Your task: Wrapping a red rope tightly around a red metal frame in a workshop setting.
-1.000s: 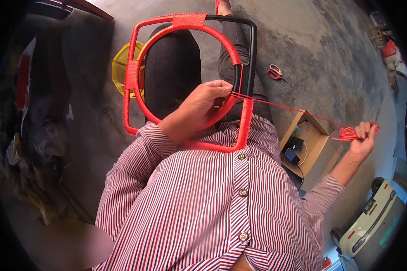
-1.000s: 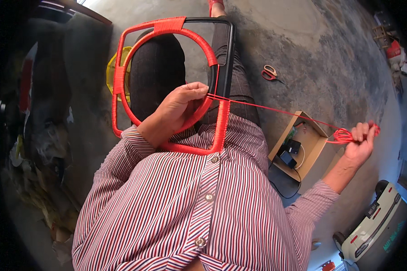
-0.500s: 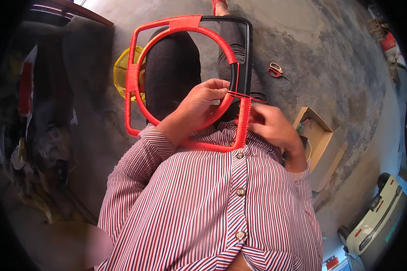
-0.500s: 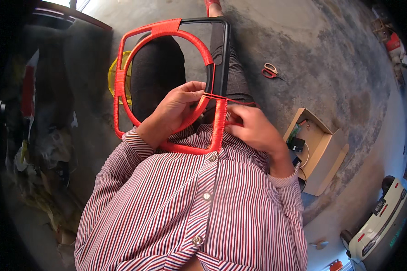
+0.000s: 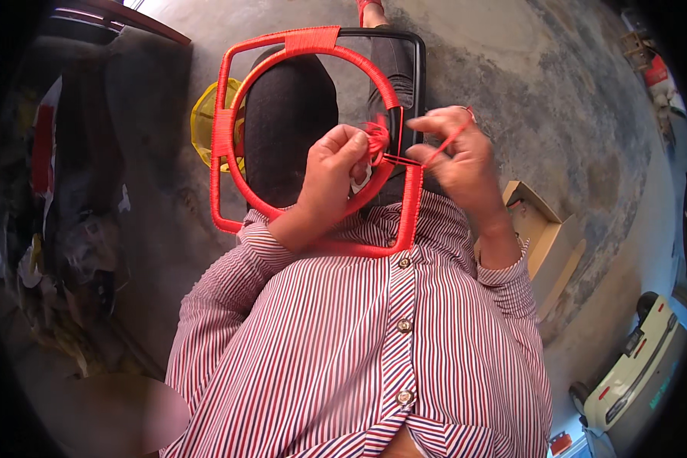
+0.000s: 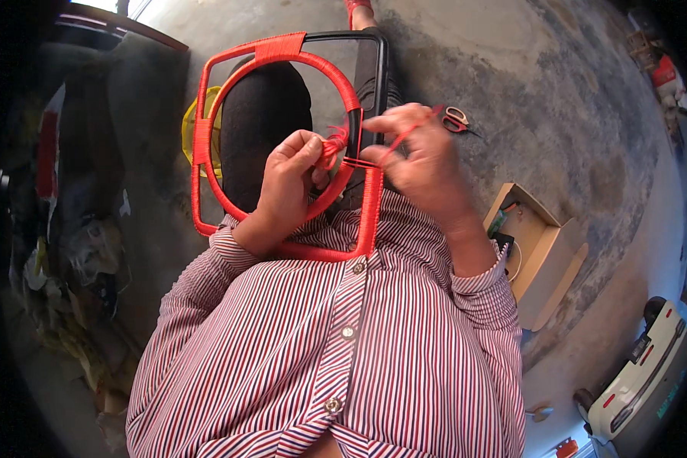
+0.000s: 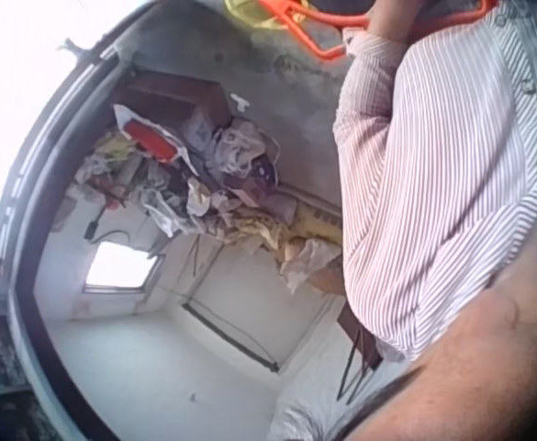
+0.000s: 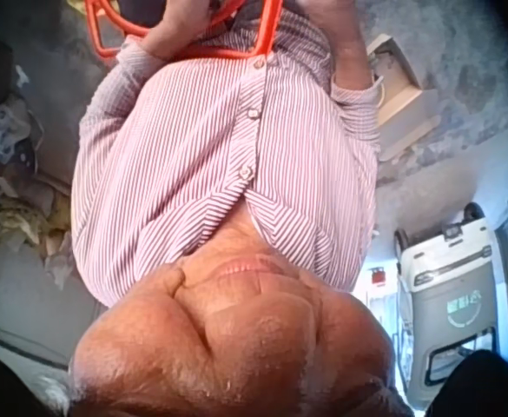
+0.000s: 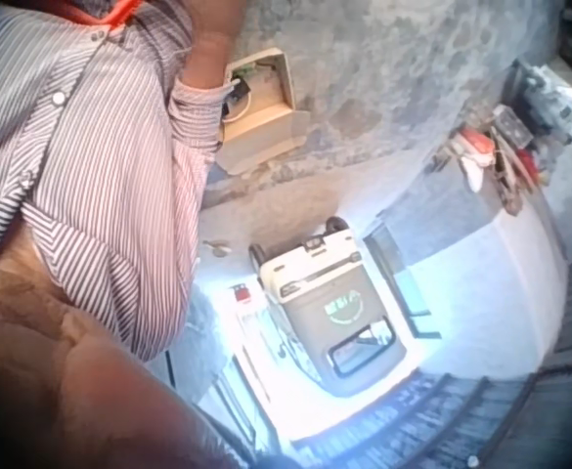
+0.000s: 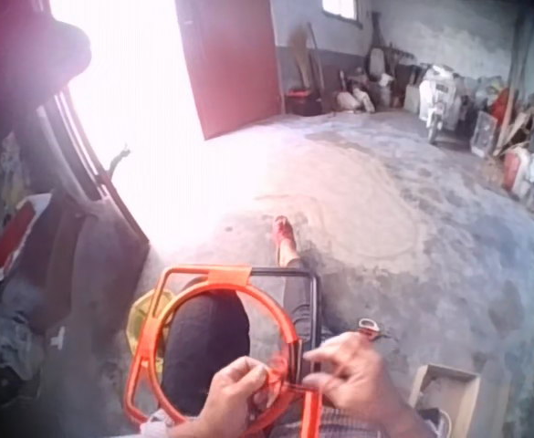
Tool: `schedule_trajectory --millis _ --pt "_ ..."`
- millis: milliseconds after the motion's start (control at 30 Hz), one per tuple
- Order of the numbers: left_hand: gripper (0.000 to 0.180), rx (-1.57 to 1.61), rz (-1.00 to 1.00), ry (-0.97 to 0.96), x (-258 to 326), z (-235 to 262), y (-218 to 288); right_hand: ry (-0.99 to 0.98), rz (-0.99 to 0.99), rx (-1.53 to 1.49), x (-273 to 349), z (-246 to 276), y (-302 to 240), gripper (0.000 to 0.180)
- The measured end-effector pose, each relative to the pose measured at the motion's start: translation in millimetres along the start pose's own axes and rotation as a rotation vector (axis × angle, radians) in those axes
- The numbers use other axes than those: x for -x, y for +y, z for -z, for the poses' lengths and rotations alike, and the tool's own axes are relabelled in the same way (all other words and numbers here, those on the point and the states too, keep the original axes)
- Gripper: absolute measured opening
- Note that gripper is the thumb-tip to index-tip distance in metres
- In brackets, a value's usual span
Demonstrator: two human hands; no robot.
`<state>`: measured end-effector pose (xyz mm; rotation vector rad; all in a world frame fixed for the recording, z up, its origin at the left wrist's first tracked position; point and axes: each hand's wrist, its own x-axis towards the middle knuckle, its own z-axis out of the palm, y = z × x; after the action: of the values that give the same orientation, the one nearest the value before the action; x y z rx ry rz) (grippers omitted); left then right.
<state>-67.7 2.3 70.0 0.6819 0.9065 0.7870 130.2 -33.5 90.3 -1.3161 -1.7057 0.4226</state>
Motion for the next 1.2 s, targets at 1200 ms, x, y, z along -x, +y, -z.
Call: schedule_trajectory --millis 1200 --pt "0.027 -0.046 0.275 -0.227 -7.9 -2.4 5.9 0.030 -0.713 -0.829 65.2 43.4 30.9 0.022"
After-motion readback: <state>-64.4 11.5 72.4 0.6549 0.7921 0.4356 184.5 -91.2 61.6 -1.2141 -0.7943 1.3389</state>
